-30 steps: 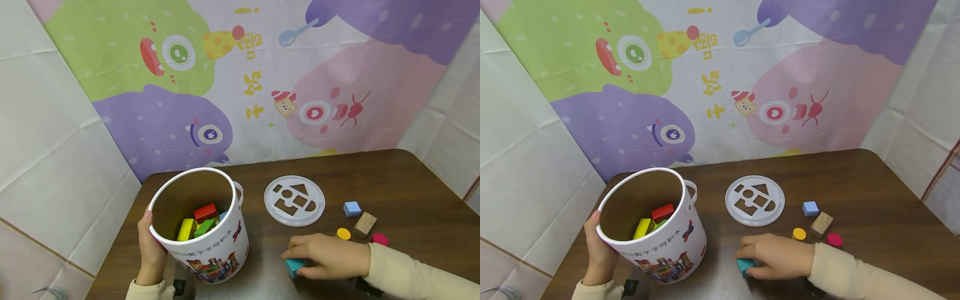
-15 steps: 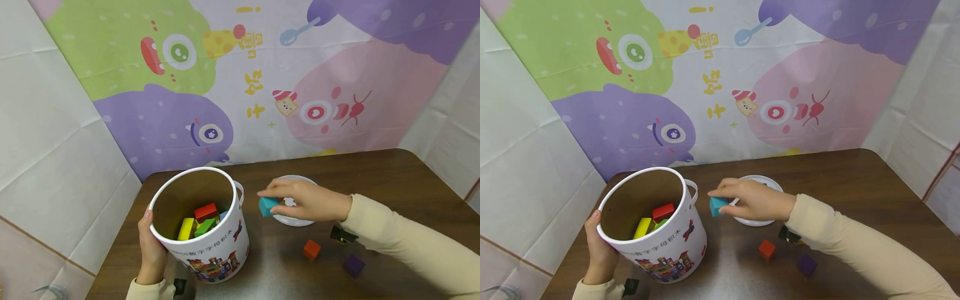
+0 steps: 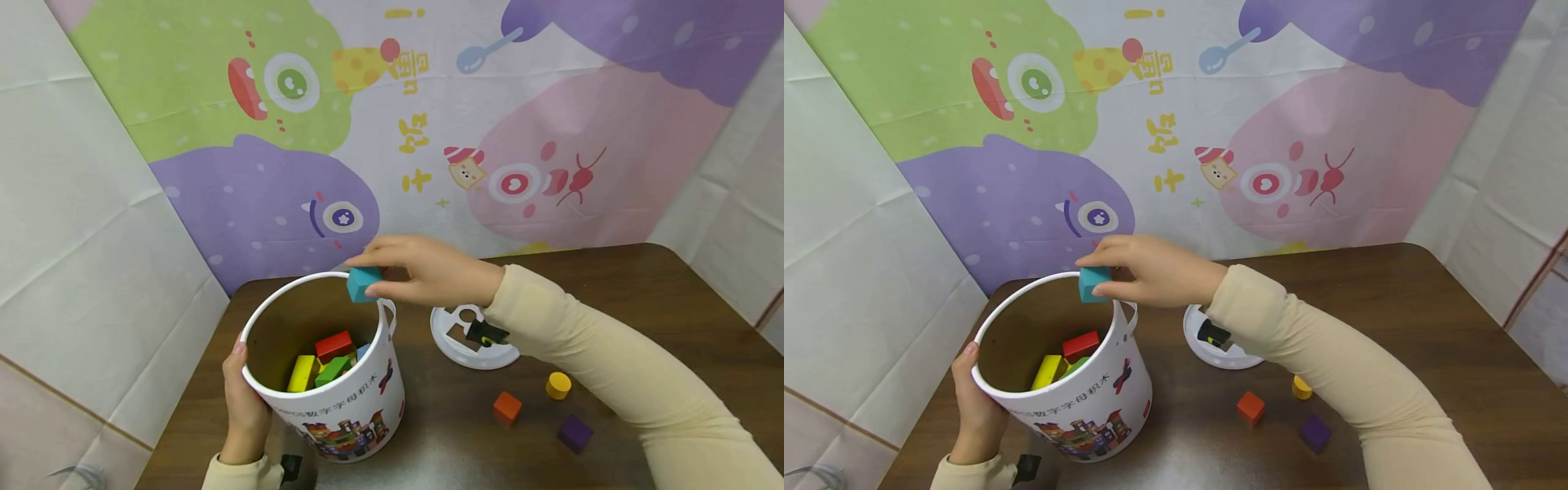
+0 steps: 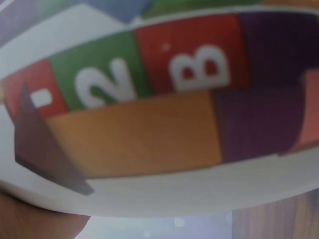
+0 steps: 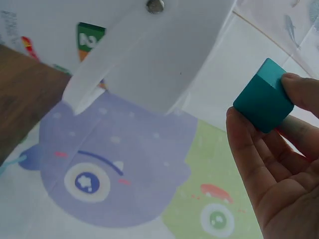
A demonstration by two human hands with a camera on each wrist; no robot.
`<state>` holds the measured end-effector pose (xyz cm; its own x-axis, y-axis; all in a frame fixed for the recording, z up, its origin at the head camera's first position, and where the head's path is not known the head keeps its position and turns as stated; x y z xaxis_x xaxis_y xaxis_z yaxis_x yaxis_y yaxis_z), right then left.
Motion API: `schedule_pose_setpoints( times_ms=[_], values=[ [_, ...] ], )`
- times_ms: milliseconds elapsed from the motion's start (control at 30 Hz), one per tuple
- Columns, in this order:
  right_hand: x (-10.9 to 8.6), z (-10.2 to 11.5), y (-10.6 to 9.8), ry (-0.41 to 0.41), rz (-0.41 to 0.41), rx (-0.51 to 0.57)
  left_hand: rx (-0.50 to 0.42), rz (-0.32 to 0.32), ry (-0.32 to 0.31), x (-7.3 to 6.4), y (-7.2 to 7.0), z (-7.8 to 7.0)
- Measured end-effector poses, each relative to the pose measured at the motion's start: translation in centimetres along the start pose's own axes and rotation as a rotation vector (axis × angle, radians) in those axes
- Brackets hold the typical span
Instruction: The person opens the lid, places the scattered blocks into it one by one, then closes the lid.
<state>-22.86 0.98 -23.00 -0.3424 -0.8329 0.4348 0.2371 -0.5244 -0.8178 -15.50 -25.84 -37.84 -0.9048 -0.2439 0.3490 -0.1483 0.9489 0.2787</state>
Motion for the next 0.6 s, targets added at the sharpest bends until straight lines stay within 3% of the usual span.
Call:
schedule_pose_setpoints(
  times_ms=[167,333,600],
  values=[
    [2.6,0.0,1.9,0.016,0.057,-0.017,0.033,-0.044,-0.047,-0.5,1.4,-1.7],
    [4.2,0.2,4.1,0.05,0.161,-0.028,0.06,-0.069,-0.07,-0.5,1.6,-1.7],
    [6.2,0.0,7.0,0.107,0.347,-0.148,0.057,-0.089,-0.078,-0.6,1.5,-1.8]
  ],
)
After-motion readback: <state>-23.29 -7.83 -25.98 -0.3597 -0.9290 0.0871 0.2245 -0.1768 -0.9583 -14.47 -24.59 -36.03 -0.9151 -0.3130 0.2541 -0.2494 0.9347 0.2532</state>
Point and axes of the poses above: each hand's wrist, its own x-axis towards the middle knuckle, its own y-axis out of the palm, z = x × y, the point moved 3 cm from there along x, towards the middle knuckle
